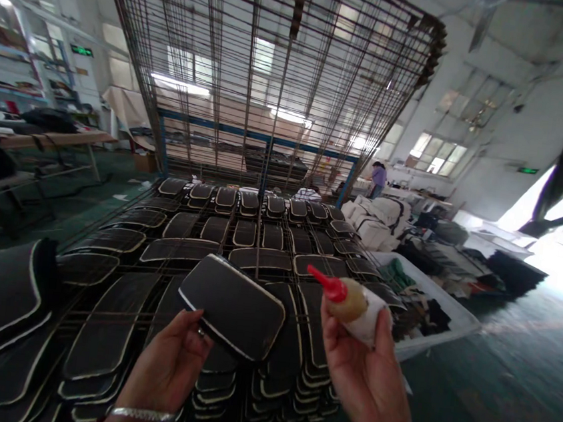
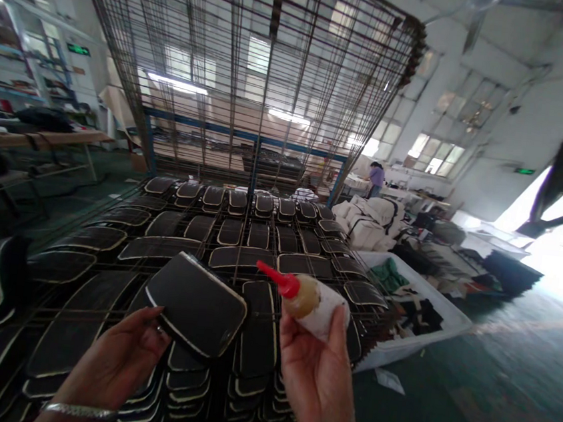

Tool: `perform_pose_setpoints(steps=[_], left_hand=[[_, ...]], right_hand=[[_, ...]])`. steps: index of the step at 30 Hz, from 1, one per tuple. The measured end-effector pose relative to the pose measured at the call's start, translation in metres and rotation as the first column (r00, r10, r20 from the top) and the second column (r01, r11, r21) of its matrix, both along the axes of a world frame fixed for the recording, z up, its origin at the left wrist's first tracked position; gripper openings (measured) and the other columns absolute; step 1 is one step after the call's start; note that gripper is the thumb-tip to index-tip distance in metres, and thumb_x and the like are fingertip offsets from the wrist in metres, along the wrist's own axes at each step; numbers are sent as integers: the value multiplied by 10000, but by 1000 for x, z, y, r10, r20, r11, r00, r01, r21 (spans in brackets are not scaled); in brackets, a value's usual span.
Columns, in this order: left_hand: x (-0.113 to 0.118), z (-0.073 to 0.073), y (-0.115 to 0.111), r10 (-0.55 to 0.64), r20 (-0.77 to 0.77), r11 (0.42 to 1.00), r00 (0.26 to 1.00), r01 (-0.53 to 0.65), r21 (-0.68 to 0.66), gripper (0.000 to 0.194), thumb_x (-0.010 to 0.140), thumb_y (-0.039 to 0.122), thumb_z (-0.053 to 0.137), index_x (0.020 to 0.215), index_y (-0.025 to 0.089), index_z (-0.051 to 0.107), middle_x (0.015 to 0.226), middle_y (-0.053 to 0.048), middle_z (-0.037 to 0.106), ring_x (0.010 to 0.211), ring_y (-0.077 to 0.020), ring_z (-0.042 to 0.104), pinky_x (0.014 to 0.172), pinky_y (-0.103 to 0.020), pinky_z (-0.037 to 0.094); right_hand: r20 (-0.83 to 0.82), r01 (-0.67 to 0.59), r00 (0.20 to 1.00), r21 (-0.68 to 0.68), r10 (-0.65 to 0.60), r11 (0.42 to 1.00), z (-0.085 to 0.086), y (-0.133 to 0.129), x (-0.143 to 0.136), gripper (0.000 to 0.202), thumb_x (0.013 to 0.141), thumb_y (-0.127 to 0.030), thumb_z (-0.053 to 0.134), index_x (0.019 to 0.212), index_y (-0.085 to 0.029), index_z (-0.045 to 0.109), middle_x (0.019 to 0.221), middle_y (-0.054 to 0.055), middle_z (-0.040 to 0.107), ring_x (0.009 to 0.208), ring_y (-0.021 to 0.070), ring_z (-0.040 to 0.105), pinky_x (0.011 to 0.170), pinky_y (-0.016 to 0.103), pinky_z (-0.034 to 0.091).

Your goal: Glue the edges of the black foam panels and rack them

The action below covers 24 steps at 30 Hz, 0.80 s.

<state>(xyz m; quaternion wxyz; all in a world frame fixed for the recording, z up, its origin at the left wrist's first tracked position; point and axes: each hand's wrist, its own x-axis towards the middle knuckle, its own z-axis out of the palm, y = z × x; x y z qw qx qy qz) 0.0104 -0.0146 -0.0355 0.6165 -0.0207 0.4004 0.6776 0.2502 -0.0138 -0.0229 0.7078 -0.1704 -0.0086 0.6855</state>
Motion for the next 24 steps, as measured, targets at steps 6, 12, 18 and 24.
perform_pose_setpoints(steps=[6, 12, 18, 24], left_hand=[[6, -14, 4, 17, 15, 999, 1000, -18, 38, 281, 916, -63, 489, 787, 155, 612, 784, -26, 754, 670, -140, 754, 613, -262, 664], [29, -15, 14, 68, 88, 998, 994, -67, -8, 305, 912, -67, 503, 745, 176, 580, 707, 15, 706, 630, -107, 723, 630, -229, 652], [77, -27, 11, -47, 105, 998, 993, 51, -38, 272, 876, -52, 566, 706, 156, 604, 699, -24, 697, 675, -149, 736, 681, -248, 649], [99, -47, -5, -228, 47, 973, 973, 226, 40, 190, 772, -16, 656, 709, 156, 708, 783, -78, 771, 845, -278, 770, 829, -396, 638]], right_hand=[[79, 212, 971, 171, -227, 962, 26, 14, 45, 1056, 592, -220, 1075, 1472, -201, 491, 1474, 161, 474, 1240, 347, 562, 824, 344, 643], [192, 26, 980, 111, -47, 993, -31, -20, 28, 653, 771, -379, 994, 1308, -248, 646, 1399, 83, 571, 1208, 296, 602, 858, 320, 630], [60, -223, 974, 88, 218, 971, -64, -46, -40, 461, 809, -424, 966, 1119, -167, 741, 1160, 101, 705, 934, 241, 719, 739, 284, 641], [24, -314, 949, 182, 316, 932, -71, -35, -45, 486, 852, -434, 935, 1158, -122, 723, 1206, 144, 680, 987, 240, 704, 752, 280, 630]])
